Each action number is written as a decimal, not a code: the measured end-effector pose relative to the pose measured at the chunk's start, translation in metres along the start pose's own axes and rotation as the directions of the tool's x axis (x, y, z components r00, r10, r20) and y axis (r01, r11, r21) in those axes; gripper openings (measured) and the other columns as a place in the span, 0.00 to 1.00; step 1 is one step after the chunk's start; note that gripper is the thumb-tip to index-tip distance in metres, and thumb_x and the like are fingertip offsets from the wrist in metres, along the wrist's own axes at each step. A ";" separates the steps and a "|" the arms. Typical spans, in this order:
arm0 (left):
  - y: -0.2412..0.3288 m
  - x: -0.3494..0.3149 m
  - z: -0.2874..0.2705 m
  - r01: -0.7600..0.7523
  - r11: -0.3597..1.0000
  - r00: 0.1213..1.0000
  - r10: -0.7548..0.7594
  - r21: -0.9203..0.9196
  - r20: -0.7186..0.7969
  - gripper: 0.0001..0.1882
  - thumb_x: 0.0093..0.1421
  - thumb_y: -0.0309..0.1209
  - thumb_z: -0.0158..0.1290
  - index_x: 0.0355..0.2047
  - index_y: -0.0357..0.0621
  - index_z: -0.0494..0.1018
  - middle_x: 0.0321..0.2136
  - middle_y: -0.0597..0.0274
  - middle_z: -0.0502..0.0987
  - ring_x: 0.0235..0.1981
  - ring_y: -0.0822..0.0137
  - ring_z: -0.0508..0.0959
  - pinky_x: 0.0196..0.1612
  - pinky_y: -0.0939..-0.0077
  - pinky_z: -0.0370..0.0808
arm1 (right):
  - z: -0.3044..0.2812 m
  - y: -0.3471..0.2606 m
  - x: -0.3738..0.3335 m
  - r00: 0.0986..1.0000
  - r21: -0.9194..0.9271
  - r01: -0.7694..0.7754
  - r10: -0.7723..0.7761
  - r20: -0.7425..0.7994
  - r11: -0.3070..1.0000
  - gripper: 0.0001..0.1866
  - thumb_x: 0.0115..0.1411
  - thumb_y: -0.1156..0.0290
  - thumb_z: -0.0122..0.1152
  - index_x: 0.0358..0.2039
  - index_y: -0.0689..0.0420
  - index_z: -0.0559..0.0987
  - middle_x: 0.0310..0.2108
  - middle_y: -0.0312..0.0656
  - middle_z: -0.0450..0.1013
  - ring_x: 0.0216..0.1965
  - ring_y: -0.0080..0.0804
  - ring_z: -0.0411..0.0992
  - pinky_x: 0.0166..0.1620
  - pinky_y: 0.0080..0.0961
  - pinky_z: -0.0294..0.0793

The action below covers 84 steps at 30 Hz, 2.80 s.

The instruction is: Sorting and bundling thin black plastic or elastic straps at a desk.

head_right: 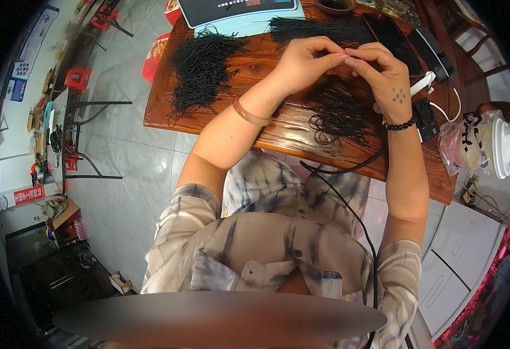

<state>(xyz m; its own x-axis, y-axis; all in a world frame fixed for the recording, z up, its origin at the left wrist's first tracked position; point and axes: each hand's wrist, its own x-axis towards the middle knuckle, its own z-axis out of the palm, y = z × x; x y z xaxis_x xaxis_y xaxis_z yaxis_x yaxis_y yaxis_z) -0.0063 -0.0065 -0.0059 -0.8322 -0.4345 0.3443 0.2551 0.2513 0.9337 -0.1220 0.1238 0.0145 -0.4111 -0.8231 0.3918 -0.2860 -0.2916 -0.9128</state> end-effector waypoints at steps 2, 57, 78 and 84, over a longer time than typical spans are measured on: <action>0.006 -0.002 0.000 0.019 1.000 1.000 -0.019 -0.024 0.020 0.06 0.53 0.27 0.56 0.29 0.36 0.75 0.25 0.66 0.75 0.28 0.78 0.73 0.31 0.85 0.71 | -0.003 -0.001 0.000 1.000 -0.022 0.005 -0.005 0.007 1.000 0.05 0.52 0.79 0.58 0.31 0.62 0.78 0.33 0.37 0.70 0.28 0.18 0.66 0.33 0.12 0.67; 0.004 0.001 -0.010 0.102 0.994 0.993 -0.103 0.034 0.056 0.07 0.55 0.27 0.53 0.33 0.38 0.75 0.24 0.68 0.75 0.26 0.82 0.71 0.29 0.89 0.68 | -0.002 0.006 0.000 0.983 -0.424 0.144 -0.180 -0.046 0.894 0.08 0.50 0.74 0.60 0.33 0.60 0.78 0.32 0.37 0.74 0.33 0.23 0.72 0.35 0.16 0.71; 0.010 -0.001 -0.006 0.069 0.971 0.995 -0.083 0.230 0.052 0.09 0.52 0.31 0.55 0.31 0.39 0.77 0.24 0.64 0.77 0.26 0.78 0.73 0.30 0.83 0.71 | 0.004 -0.003 -0.003 0.985 -0.515 0.109 -0.162 -0.059 0.850 0.06 0.51 0.76 0.57 0.30 0.62 0.77 0.29 0.38 0.73 0.27 0.22 0.71 0.29 0.15 0.70; 0.002 0.000 -0.002 0.019 0.985 0.999 -0.025 0.172 0.031 0.09 0.51 0.32 0.56 0.30 0.39 0.77 0.23 0.65 0.77 0.25 0.79 0.72 0.28 0.84 0.70 | 0.006 -0.005 -0.004 0.987 -0.502 0.089 -0.145 -0.075 0.860 0.05 0.51 0.76 0.57 0.29 0.63 0.77 0.29 0.37 0.73 0.27 0.21 0.70 0.29 0.14 0.69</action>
<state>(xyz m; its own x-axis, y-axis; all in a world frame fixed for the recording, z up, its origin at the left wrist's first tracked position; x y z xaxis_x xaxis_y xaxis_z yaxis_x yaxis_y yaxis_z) -0.0048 -0.0078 -0.0042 -0.8533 -0.4132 0.3180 0.1506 0.3885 0.9091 -0.1138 0.1258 0.0173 -0.4287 -0.7331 0.5280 -0.7173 -0.0791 -0.6923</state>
